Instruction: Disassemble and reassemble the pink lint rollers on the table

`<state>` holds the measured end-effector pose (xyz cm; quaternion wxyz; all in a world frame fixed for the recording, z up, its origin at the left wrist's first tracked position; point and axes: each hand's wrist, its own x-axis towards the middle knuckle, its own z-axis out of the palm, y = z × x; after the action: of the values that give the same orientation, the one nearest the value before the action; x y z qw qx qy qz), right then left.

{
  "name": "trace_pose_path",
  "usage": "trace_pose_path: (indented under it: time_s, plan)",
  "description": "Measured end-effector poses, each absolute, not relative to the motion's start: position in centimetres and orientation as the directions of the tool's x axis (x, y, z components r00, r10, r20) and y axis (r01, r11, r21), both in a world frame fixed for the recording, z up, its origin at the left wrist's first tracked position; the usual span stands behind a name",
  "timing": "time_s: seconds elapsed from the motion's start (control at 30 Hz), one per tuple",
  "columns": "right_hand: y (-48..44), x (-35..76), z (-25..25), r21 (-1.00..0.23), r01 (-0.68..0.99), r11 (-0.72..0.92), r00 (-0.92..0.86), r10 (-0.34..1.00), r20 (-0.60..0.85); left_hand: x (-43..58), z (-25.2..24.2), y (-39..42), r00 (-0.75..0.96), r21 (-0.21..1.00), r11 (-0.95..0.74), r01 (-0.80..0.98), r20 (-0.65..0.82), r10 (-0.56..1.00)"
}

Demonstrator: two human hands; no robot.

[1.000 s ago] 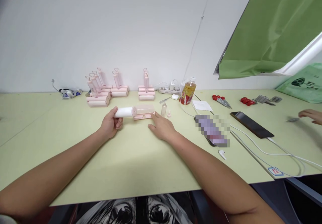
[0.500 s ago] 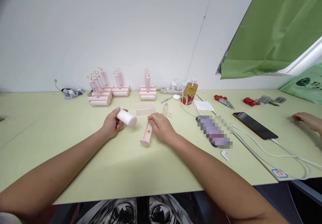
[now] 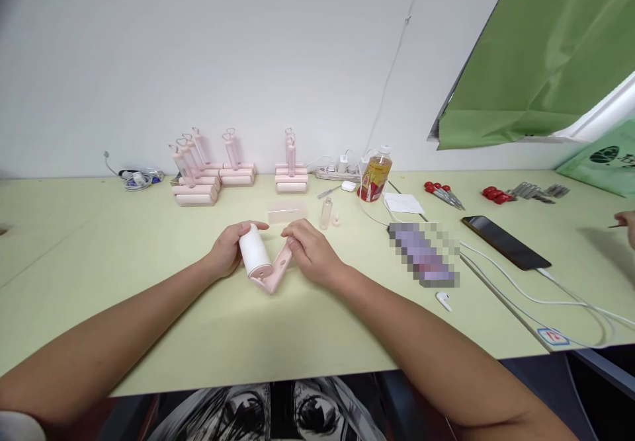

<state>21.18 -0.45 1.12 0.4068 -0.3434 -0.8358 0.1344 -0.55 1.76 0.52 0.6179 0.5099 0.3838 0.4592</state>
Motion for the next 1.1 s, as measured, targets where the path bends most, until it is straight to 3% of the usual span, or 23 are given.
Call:
trace_pose_path:
  time_s: [1.1]
  plan:
    - [-2.1,19.9,1.4,-0.396,0.436,0.808,-0.458,0.579,0.675,0.5,0.5,0.3,0.409,0.962,0.072,-0.262,0.044,0.911]
